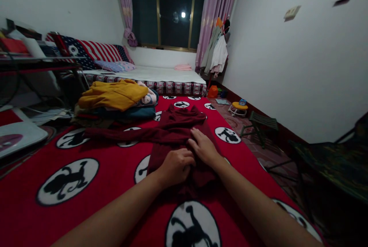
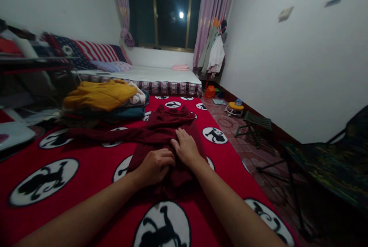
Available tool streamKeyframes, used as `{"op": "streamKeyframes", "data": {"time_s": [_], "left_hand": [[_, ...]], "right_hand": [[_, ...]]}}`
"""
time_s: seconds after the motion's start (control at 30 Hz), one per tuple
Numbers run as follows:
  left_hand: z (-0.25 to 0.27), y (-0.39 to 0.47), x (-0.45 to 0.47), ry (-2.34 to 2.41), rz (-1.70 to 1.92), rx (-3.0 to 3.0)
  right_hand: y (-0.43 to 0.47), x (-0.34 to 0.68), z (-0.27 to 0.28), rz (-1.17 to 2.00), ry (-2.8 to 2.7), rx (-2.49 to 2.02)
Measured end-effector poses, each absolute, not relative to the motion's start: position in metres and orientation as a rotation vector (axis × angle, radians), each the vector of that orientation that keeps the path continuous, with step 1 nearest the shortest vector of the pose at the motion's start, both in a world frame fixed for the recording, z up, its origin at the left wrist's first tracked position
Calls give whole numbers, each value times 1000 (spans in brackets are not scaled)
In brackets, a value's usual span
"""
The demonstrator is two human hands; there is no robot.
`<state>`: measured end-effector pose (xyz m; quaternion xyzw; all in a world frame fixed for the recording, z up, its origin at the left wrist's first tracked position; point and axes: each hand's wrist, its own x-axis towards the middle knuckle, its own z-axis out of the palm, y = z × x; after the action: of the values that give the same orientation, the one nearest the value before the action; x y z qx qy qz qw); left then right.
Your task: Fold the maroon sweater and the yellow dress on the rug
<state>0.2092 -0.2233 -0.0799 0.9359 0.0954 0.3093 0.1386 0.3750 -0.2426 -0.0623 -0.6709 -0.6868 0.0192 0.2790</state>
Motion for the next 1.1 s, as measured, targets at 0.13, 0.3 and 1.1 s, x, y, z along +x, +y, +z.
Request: {"op": "streamKeyframes", "data": {"time_s": [0.13, 0.3, 1.1], "left_hand": [[-74, -205, 202, 369, 1105, 2492], [-53, -143, 213, 755, 1339, 2484], [-51, -20, 314, 1425, 797, 2576]], "right_hand": [[-231, 365, -88, 79, -1992, -2021], [-236, 363, -87, 31, -1986, -2067], [-239, 362, -85, 129, -1861, -1960]]}}
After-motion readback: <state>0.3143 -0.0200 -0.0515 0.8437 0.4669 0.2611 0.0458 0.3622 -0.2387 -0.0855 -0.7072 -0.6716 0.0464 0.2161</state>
